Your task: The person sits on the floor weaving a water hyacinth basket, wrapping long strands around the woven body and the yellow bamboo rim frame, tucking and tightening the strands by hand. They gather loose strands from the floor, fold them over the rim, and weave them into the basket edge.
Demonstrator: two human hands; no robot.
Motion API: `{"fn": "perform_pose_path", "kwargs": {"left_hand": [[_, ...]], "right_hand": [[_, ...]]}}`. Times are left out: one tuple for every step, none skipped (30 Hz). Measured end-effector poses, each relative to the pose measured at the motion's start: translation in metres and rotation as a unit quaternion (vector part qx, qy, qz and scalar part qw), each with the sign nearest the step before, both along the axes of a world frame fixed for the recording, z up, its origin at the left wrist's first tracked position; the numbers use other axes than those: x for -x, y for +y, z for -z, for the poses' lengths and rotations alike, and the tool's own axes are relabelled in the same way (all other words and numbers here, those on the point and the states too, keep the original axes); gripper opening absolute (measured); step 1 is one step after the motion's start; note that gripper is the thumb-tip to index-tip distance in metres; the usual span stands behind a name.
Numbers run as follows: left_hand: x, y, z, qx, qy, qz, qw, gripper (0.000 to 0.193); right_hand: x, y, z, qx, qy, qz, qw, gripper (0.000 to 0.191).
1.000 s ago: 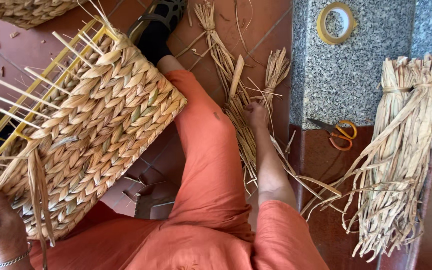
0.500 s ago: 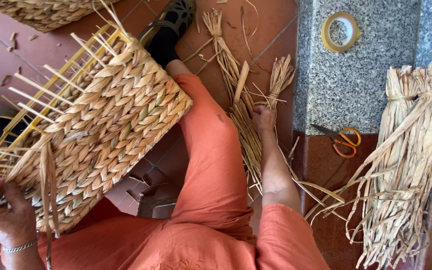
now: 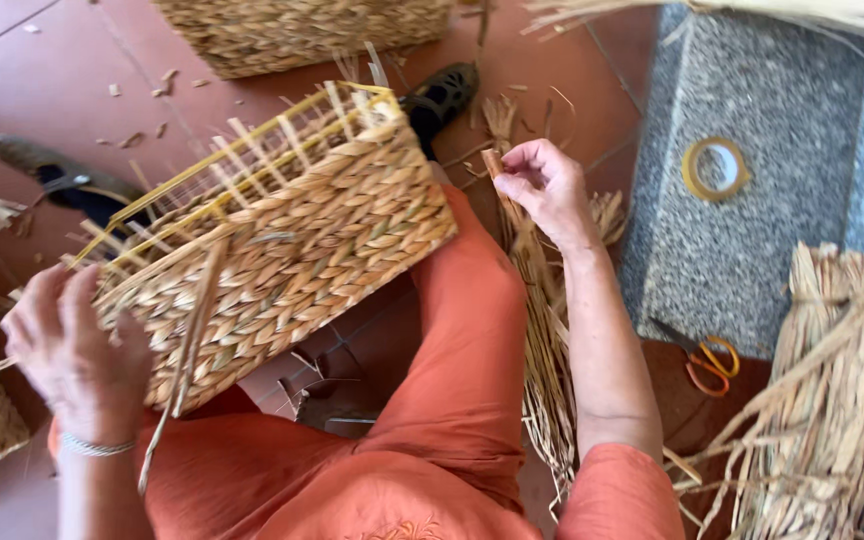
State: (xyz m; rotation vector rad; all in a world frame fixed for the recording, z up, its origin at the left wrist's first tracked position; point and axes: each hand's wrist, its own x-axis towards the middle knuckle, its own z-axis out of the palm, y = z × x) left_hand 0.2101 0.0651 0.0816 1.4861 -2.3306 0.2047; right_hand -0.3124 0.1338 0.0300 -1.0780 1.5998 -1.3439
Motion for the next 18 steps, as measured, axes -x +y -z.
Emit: {"fn": "perform_pose_path", "kwargs": {"left_hand": [[0.019,0.005,-0.01,0.036,-0.006,0.001,0.999,0.04],[0.042,0.008,-0.017,-0.014,0.107,0.048,0.993,0.039],[0.062,0.012,-0.024,-0.061,0.217,0.094,0.97,0.039],[0.083,0.018,-0.029,-0.123,0.291,0.115,0.942,0.041],[0.101,0.022,-0.033,-0.165,0.318,0.144,0.922,0.038],[0.118,0.024,-0.034,-0.223,0.363,0.154,0.891,0.04],[0.133,0.026,-0.033,-0.236,0.432,0.161,0.856,0.04],[0.143,0.026,-0.03,-0.245,0.497,0.169,0.815,0.039],[0.149,0.026,-0.026,-0.259,0.544,0.156,0.783,0.034],[0.15,0.026,-0.021,-0.273,0.589,0.143,0.747,0.03],[0.147,0.024,-0.014,-0.285,0.633,0.131,0.708,0.025],[0.141,0.022,-0.007,-0.287,0.657,0.098,0.69,0.022],[0.132,0.02,0.0,-0.291,0.679,0.066,0.67,0.019],[0.122,0.017,0.008,-0.295,0.701,0.033,0.649,0.017],[0.111,0.015,0.015,-0.277,0.71,0.017,0.647,0.017],[0.101,0.011,0.022,-0.259,0.719,0.0,0.644,0.018],[0.089,0.007,0.027,-0.239,0.729,-0.018,0.642,0.018],[0.078,0.003,0.033,-0.227,0.738,-0.035,0.634,0.019]], "right_hand": [[-0.012,-0.006,-0.017,0.021,-0.026,-0.028,0.999,0.023],[-0.025,-0.011,-0.033,0.043,-0.053,-0.058,0.996,0.025],[-0.043,-0.019,-0.044,0.055,-0.065,-0.077,0.993,0.027],[-0.063,-0.025,-0.053,0.066,-0.078,-0.097,0.99,0.029],[-0.084,-0.031,-0.06,0.077,-0.091,-0.116,0.986,0.031],[-0.103,-0.034,-0.065,0.074,-0.08,-0.141,0.984,0.03],[-0.123,-0.036,-0.068,0.07,-0.07,-0.166,0.981,0.029],[-0.142,-0.038,-0.07,0.066,-0.06,-0.191,0.977,0.028],[-0.16,-0.04,-0.069,0.077,-0.073,-0.205,0.973,0.028],[-0.178,-0.041,-0.067,0.086,-0.087,-0.218,0.968,0.027],[-0.191,-0.042,-0.064,0.094,-0.101,-0.23,0.963,0.027],[-0.199,-0.042,-0.063,0.064,-0.076,-0.249,0.963,0.025],[-0.204,-0.041,-0.061,0.034,-0.051,-0.265,0.962,0.024],[-0.209,-0.038,-0.059,0.004,-0.025,-0.28,0.96,0.024],[-0.213,-0.035,-0.056,0.008,0.026,-0.288,0.957,0.022],[-0.217,-0.032,-0.053,0.013,0.077,-0.295,0.952,0.019],[-0.222,-0.028,-0.049,0.018,0.127,-0.303,0.944,0.018],[-0.226,-0.026,-0.046,0.063,0.176,-0.295,0.937,0.016]]}}
